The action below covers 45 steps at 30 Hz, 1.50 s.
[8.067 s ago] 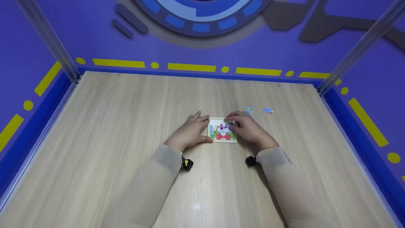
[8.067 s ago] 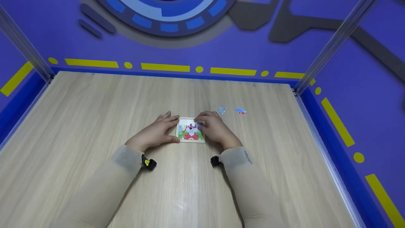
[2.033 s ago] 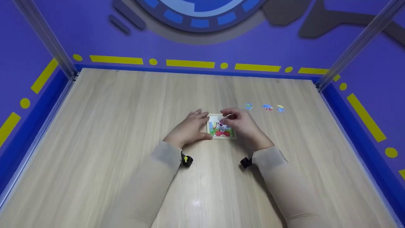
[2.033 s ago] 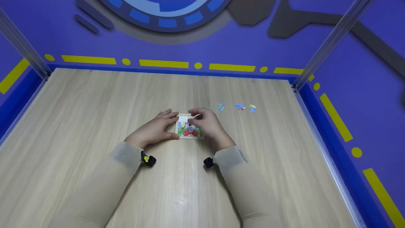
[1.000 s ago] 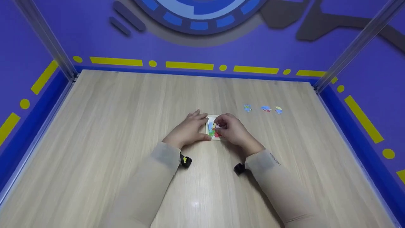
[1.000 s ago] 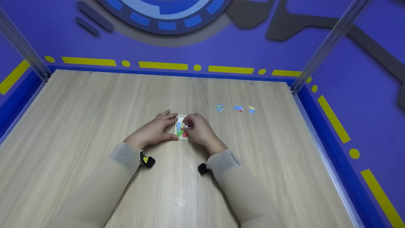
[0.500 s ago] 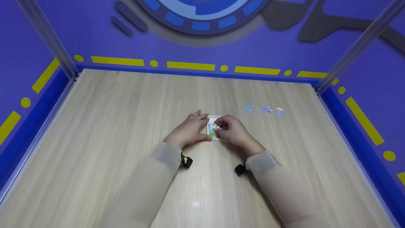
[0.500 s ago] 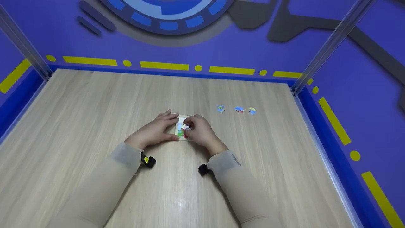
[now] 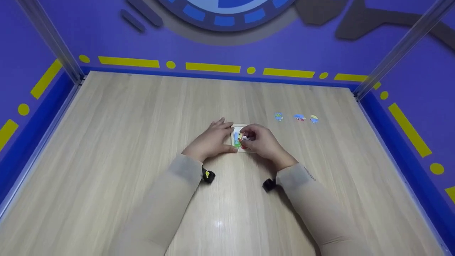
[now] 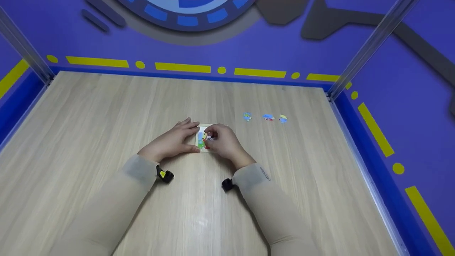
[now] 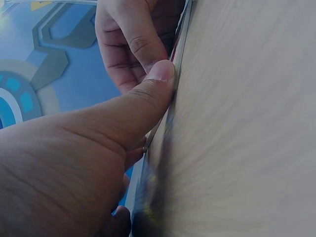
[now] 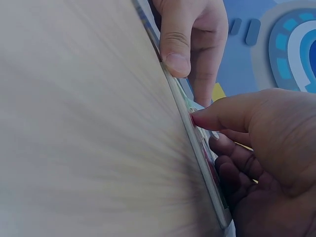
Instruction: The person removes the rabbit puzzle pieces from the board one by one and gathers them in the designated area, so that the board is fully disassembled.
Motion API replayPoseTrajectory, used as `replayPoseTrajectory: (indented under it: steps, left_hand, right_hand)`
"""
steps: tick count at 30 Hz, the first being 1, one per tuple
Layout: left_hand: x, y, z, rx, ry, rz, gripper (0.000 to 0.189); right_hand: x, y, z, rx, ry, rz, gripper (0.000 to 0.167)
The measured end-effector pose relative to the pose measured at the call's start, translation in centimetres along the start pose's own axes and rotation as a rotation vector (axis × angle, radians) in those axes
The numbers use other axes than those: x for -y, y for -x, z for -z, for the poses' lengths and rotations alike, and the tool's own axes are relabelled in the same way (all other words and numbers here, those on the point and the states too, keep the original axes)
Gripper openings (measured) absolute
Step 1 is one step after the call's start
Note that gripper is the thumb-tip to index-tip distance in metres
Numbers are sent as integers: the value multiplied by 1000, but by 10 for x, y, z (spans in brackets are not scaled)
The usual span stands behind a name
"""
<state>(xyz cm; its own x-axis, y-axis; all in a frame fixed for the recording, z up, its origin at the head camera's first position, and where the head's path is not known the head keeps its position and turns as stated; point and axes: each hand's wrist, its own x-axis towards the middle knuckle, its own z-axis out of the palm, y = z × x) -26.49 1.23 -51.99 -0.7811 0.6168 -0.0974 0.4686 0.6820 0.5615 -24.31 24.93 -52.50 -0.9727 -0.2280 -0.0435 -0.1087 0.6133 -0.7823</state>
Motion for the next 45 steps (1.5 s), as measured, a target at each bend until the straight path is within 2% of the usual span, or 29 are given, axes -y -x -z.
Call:
replayPoseTrajectory:
  steps: [5, 11, 17, 23, 30, 40, 45]
  left_hand:
    - [3, 2, -1, -2, 4, 17, 94]
    - [7, 5, -4, -1, 16, 28, 94]
    - [5, 5, -2, -11, 30, 43, 94]
    - [5, 4, -3, -9, 26, 48, 93]
    - [2, 2, -2, -8, 32, 44, 93]
    - [-2, 0, 0, 2, 8, 42, 93]
    - [-3, 0, 0, 4, 3, 33, 93]
  right_hand:
    - [-2, -2, -3, 17, 43, 35, 30]
    - [0, -3, -3, 83, 99, 60, 28]
    - [8, -2, 12, 145, 41, 8, 29]
    - [5, -1, 32, 166, -50, -61, 31]
    - [-3, -1, 53, 131, -46, -62, 31]
    - [-25, 5, 93, 40, -8, -145, 32]
    - [-37, 6, 110, 10, 13, -115, 36]
